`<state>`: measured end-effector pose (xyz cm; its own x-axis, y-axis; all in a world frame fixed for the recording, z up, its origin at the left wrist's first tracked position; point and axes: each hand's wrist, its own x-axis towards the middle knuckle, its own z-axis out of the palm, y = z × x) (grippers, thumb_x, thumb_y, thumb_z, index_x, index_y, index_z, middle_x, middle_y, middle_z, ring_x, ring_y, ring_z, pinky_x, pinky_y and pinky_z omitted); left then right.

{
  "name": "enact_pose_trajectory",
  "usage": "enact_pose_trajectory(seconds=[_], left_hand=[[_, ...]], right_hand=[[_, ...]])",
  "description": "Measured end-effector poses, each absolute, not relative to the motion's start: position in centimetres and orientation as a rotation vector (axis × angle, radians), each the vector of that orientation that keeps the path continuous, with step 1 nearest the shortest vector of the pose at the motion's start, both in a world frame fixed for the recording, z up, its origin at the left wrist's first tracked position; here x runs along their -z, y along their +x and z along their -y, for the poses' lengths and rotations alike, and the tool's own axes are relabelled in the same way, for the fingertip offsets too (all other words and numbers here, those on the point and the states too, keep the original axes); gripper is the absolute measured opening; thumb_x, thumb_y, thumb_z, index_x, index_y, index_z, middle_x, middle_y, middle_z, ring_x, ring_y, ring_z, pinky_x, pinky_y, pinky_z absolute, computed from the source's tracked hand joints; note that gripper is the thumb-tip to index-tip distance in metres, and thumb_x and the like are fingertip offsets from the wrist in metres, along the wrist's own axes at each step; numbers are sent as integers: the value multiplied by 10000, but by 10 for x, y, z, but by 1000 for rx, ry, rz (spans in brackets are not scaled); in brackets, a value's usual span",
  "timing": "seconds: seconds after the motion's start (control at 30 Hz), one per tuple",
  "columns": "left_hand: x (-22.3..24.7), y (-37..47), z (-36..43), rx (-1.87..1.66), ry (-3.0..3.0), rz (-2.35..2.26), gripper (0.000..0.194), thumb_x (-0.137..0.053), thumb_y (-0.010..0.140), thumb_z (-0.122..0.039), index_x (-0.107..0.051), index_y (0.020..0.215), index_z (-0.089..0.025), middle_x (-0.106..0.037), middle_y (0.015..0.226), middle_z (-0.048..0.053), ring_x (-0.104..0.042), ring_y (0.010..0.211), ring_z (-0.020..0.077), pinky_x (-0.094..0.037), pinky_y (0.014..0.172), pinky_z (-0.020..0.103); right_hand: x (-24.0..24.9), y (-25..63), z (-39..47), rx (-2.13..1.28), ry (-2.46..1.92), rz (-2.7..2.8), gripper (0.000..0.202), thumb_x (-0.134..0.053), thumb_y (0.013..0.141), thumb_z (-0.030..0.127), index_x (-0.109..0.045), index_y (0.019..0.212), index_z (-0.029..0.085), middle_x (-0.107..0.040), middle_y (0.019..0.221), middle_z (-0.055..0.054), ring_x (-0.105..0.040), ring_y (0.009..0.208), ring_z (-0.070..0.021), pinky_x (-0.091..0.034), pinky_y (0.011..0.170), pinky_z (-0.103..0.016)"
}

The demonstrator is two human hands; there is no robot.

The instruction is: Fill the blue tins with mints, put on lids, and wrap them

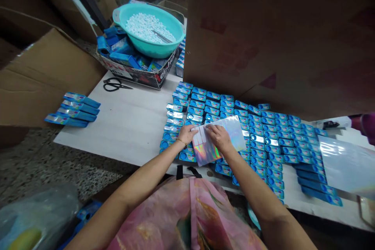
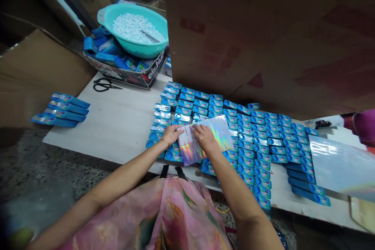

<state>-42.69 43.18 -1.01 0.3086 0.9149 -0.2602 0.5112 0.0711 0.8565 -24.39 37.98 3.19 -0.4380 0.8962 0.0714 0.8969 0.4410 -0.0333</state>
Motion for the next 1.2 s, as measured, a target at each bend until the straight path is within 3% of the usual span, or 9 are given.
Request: enact_pose_trajectory(seconds=[0.2, 0.37, 0.57, 0.8, 0.9, 1.03, 1.2], left_hand=[[8, -431, -430, -591, 1568, -1234, 242, -572, 682, -311, -663, 852, -163, -654, 749, 21, -565, 682, 155, -423, 623, 256], [6, -436, -426, -621, 1484, -1267, 239, -561, 681, -330, -663, 796, -147, -632, 670, 7, -553, 624, 145, -416, 573, 244], [4, -438, -426, -664, 1574, -1236, 248, -550, 694, -351, -663, 791, -153, -637, 694, 7, -548, 644, 142, -411, 598, 242], [6, -434, -425, -654, 1514, -1277, 229, -550, 696, -342, -658, 786, -162, -646, 714, 7, -561, 666, 150, -428, 620, 254], [6, -433, -428, -616, 1546, -1336, 229, -540, 708, -335, -654, 817, -169, -646, 727, 11, -564, 680, 154, -431, 632, 260], [4, -432, -433, -589, 1752, -1366, 210, -526, 729, -295, -655, 845, -176, -636, 818, 47, -558, 802, 185, -421, 747, 300], [-18, -449, -428, -851, 1666, -1321, 348, -490, 767, -340, -586, 1062, -184, -561, 1093, 75, -468, 1048, 207, -362, 889, 324]], right_hand=[[-31, -248, -384, 17, -1669, 2508, 378, -398, 865, 254, -418, 1240, 209, -489, 1184, -88, -417, 995, -213, -364, 764, -335], [-24, -249, -379, -2, -1557, 2544, 330, -359, 878, 202, -476, 1185, 179, -485, 1207, -75, -417, 1007, -195, -365, 800, -321], [-31, -258, -384, 64, -1678, 2446, 386, -400, 867, 276, -415, 1245, 200, -487, 1193, -92, -408, 1030, -222, -356, 809, -357], [-19, -249, -388, 5, -1526, 2548, 307, -381, 871, 200, -498, 1153, 174, -500, 1167, -103, -416, 1022, -195, -364, 808, -337], [-35, -250, -383, -36, -1576, 2501, 240, -404, 859, 192, -556, 1043, 173, -509, 1149, -102, -422, 1010, -197, -359, 800, -336], [-84, -258, -373, -318, -1704, 2283, 179, -424, 843, 231, -594, 850, 174, -577, 991, -80, -488, 877, -176, -370, 761, -306], [-117, -275, -374, -915, -1761, 1597, 178, -494, 767, 308, -594, 727, 167, -581, 683, -12, -508, 621, -118, -391, 602, -242]])
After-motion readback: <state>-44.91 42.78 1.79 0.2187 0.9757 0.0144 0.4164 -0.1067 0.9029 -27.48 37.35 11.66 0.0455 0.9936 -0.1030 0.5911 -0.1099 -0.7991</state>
